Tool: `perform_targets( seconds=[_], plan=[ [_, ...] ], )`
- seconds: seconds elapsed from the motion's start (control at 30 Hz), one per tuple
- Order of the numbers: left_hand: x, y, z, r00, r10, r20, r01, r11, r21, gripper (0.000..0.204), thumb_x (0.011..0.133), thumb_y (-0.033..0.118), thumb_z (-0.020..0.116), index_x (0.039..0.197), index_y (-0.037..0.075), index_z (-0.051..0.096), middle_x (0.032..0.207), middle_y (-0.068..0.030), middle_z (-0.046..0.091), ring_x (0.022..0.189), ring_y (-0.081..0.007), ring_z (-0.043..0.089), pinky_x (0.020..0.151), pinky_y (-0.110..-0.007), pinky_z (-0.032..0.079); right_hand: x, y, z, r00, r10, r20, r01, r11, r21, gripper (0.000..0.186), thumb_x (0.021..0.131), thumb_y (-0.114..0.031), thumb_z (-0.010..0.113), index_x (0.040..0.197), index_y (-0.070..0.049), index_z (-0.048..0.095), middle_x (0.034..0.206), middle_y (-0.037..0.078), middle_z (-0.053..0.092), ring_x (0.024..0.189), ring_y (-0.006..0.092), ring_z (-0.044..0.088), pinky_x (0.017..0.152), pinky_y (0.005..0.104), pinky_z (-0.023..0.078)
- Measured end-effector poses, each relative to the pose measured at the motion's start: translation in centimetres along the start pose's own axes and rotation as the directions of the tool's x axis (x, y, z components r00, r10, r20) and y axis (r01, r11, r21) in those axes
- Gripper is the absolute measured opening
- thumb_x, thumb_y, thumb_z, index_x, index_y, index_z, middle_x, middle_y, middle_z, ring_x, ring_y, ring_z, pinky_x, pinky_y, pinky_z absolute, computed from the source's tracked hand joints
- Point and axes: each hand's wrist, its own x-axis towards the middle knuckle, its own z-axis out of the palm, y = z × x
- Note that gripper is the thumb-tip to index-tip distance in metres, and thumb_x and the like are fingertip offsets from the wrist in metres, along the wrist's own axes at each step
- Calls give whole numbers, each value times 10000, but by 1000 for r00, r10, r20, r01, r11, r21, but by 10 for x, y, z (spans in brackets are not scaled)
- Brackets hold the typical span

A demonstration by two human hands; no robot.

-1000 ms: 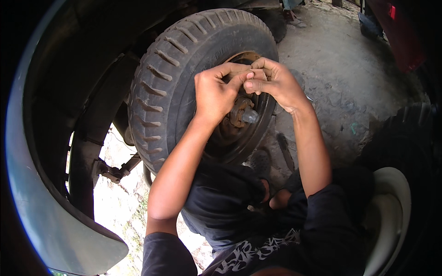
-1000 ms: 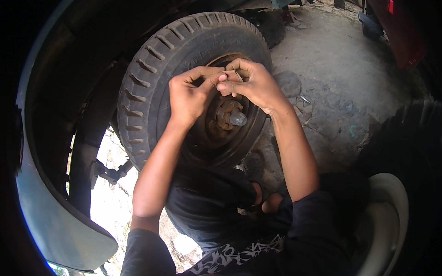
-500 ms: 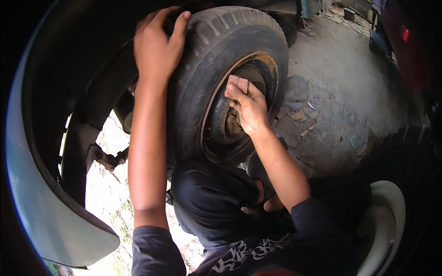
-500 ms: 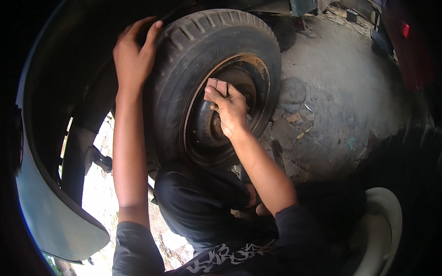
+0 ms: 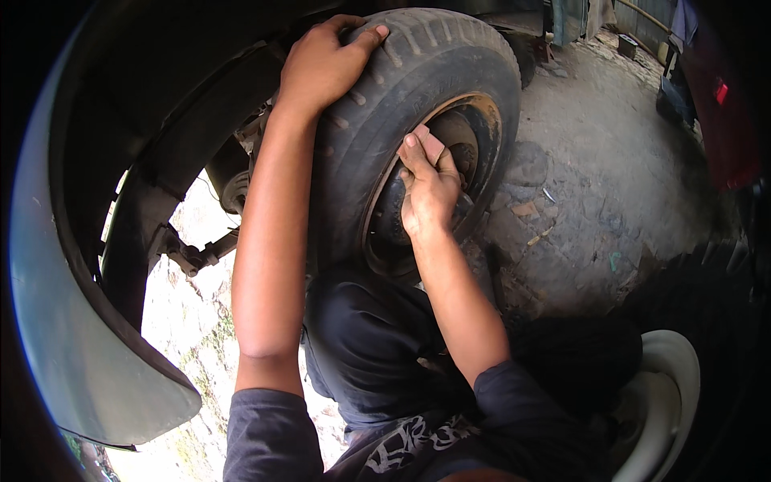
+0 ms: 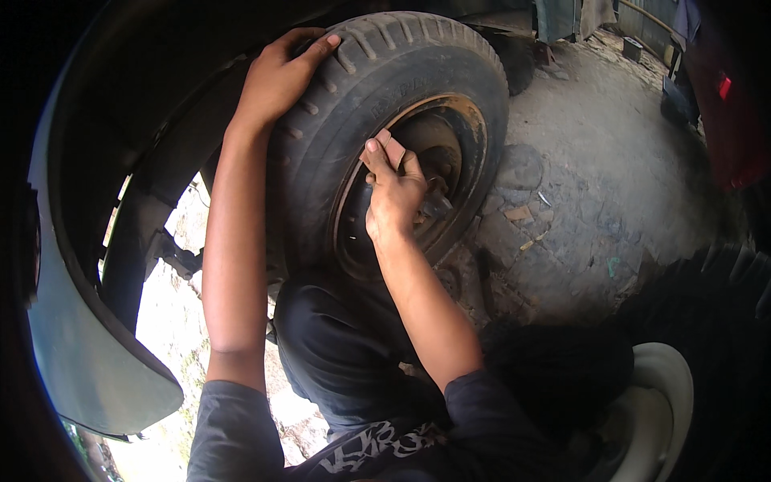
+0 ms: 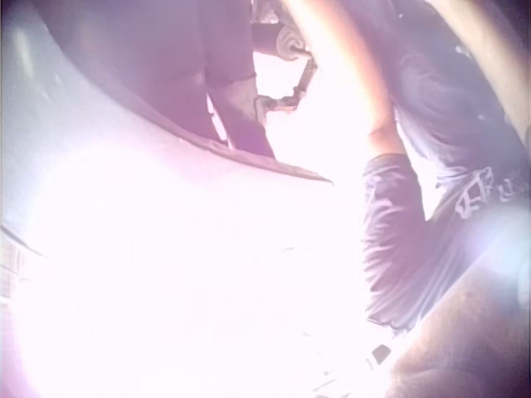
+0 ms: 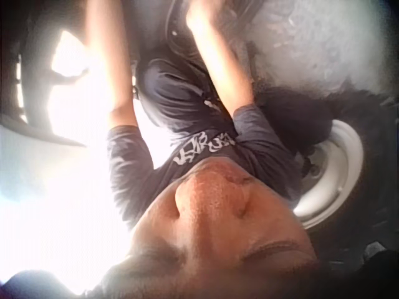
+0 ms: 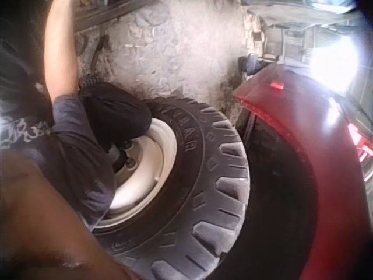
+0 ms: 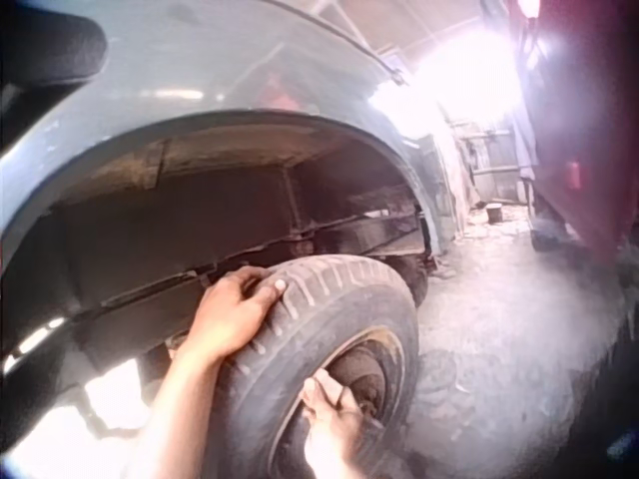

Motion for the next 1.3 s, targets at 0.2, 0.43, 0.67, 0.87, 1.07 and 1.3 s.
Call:
perform_targets(
  seconds=[0.2, 0.43, 0.67, 0.87, 1.07, 1.3],
  plan=[
    [-2, 3, 2, 1000, 4, 11, -4, 1000, 9, 706, 930, 631, 692, 1401, 108, 747, 1297, -215, 778, 1287, -373, 713, 1104, -470, 533, 7, 18, -11, 991, -81, 106, 70, 992, 105, 265, 1015, -122, 817, 1260, -101, 719, 1135, 11, 765, 1046, 137, 694, 913, 282, 481],
    [1, 0, 4, 999, 34, -35, -33, 998, 44, 652, 959, 603, 714, 1401, 125, 750, 1267, -217, 790, 1214, -358, 751, 1070, -435, 550, 13, 7, 6, 998, -65, -13, 67, 977, 201, 195, 1011, -93, 816, 1166, -53, 705, 1106, 45, 767, 928, 110, 692, 759, 257, 498],
    [0, 1, 7, 999, 28, -44, -25, 997, 68, 689, 947, 632, 701, 1422, 134, 737, 1276, -217, 787, 1229, -370, 745, 1086, -458, 542, 22, 3, -2, 994, -102, 48, 92, 980, 178, 237, 1008, -83, 818, 1194, -23, 684, 1103, 57, 766, 925, 114, 692, 737, 265, 494],
    [-1, -3, 4, 999, 37, -31, -35, 997, 62, 679, 949, 629, 700, 1416, 138, 742, 1288, -210, 785, 1248, -376, 736, 1095, -453, 540, 9, 9, -8, 991, -90, 94, 80, 992, 99, 240, 997, -86, 833, 1174, -30, 681, 1048, 54, 769, 892, 120, 694, 721, 265, 489],
    [0, 3, 3, 1000, 10, -26, -8, 998, 60, 674, 955, 622, 690, 1422, 139, 738, 1292, -205, 784, 1252, -370, 733, 1098, -453, 537, -1, 14, -3, 995, -81, 50, 74, 990, 124, 185, 1000, -75, 826, 1119, -56, 685, 1031, 40, 763, 894, 125, 695, 721, 251, 489],
    [-1, 1, 0, 1000, 8, -3, -8, 997, 77, 703, 955, 652, 676, 1428, 135, 733, 1294, -210, 782, 1252, -372, 732, 1098, -453, 537, -2, 21, -11, 988, -92, 121, 85, 995, 58, 188, 1020, -103, 809, 1171, -86, 699, 1134, 53, 770, 947, 126, 700, 811, 271, 493]
  ],
)
